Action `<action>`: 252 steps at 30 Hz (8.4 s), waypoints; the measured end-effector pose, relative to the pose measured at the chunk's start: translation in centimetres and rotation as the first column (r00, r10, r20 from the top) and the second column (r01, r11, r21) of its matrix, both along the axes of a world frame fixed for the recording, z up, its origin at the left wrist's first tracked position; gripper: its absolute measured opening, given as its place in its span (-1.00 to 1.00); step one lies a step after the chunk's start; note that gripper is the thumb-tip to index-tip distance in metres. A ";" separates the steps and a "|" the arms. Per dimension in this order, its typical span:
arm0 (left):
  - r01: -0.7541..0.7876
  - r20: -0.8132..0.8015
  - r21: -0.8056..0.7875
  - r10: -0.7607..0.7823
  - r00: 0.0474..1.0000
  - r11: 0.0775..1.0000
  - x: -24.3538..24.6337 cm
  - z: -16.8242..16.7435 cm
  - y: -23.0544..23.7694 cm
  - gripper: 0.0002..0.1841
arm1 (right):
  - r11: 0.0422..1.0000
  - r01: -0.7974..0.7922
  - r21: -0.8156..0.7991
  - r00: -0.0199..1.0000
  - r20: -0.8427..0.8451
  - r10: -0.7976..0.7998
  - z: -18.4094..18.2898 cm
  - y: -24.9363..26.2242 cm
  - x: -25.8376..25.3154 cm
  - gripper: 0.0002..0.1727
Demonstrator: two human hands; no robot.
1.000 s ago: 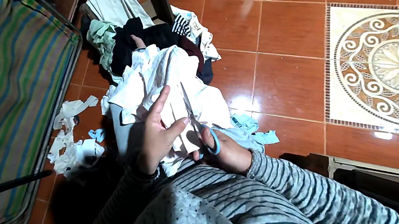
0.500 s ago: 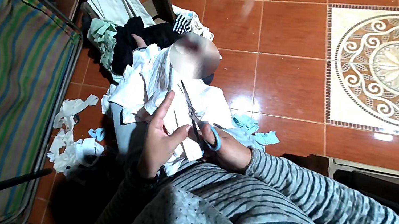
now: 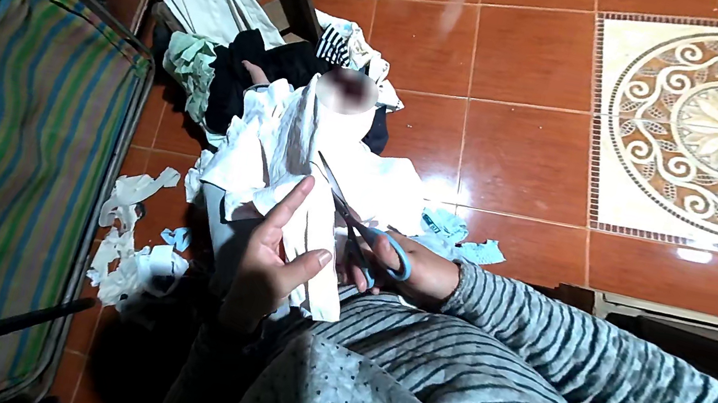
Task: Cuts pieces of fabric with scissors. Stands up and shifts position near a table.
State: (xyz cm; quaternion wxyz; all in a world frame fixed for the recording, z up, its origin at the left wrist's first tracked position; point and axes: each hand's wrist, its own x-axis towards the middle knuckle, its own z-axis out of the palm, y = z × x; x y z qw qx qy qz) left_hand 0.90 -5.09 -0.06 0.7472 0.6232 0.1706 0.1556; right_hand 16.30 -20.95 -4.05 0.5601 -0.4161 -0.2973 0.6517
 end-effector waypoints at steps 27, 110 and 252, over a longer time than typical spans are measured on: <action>0.131 0.091 -0.040 -0.127 0.988 0.991 -2.7 1.2 1.9 -0.27 | 0.974 -0.122 0.189 0.979 -0.139 0.150 -1.1 0.7 0.9 -0.14; -0.671 0.538 0.403 0.432 0.724 0.623 0.3 8.9 1.5 -0.48 | 0.848 -0.134 0.513 0.987 0.142 0.070 4.4 5.7 -2.1 -0.54; -0.389 0.227 0.440 0.319 0.920 0.809 -3.1 9.3 2.2 0.12 | 0.760 -0.249 0.600 0.965 0.085 0.249 2.8 7.7 -1.8 -0.47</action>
